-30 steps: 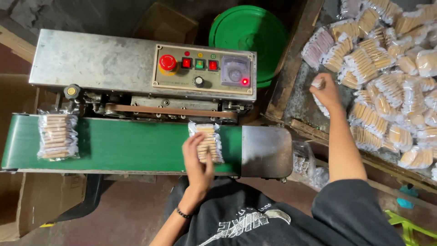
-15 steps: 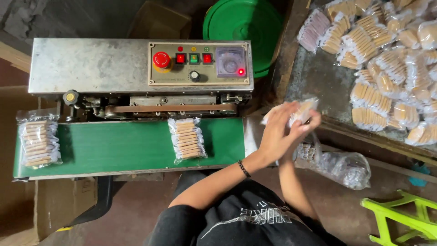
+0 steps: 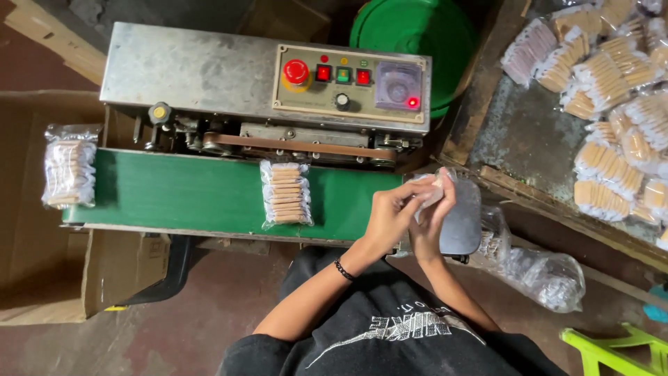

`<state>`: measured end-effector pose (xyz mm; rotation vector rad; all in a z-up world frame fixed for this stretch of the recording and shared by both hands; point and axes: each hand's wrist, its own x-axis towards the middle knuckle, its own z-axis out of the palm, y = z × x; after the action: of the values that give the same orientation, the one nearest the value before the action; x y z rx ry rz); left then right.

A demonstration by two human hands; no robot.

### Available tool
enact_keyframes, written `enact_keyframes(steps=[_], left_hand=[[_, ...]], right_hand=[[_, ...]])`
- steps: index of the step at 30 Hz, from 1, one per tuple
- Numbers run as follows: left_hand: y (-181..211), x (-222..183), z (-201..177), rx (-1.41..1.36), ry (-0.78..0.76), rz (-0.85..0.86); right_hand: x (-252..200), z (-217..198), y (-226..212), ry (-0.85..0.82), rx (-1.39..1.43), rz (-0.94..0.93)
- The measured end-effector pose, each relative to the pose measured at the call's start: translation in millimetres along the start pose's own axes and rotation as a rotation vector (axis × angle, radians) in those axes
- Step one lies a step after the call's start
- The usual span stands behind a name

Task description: Feeding pre-filled plastic bags of breadsticks into a continuous band heat sealer for packaging.

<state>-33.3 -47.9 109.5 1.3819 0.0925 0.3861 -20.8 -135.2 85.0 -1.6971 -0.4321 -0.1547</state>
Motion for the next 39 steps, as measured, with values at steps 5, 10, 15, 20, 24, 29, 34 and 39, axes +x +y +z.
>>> enact_keyframes(steps=[5, 10, 15, 20, 24, 29, 34, 39], left_hand=[[26.8, 1.3, -37.4, 0.141, -0.021, 0.157], [27.7, 1.7, -45.8, 0.137, -0.039, 0.049], [30.5, 2.2, -44.2, -0.213, 0.100, -0.235], [-78.3, -1.1, -33.4, -0.357, 0.169, -0.552], [-76.5, 6.8, -17.2, -0.339, 0.302, -0.825], [-149.4, 18.6, -10.4, -0.066, 0.313, -0.849], [-180.4, 34.5, -15.2, 0.051, 0.372, -0.863], [-159.1, 36.1, -29.8, -0.088, 0.462, -0.847]], right_hand=[[9.0, -15.4, -7.8, -0.066, 0.177, 0.059], [21.3, -28.7, 13.2, -0.165, 0.187, 0.165], [33.9, -34.0, 23.4, -0.063, 0.005, 0.296], [46.0, -41.4, 53.4, -0.052, -0.028, 0.473], [44.9, -50.6, 74.3, 0.006, -0.154, 0.595], [45.8, -56.7, 108.2, 0.089, -0.195, 0.735], [63.1, -49.7, 128.3, 0.135, -0.170, 0.831], [65.5, -33.4, 123.7, 0.085, -0.178, 0.802]])
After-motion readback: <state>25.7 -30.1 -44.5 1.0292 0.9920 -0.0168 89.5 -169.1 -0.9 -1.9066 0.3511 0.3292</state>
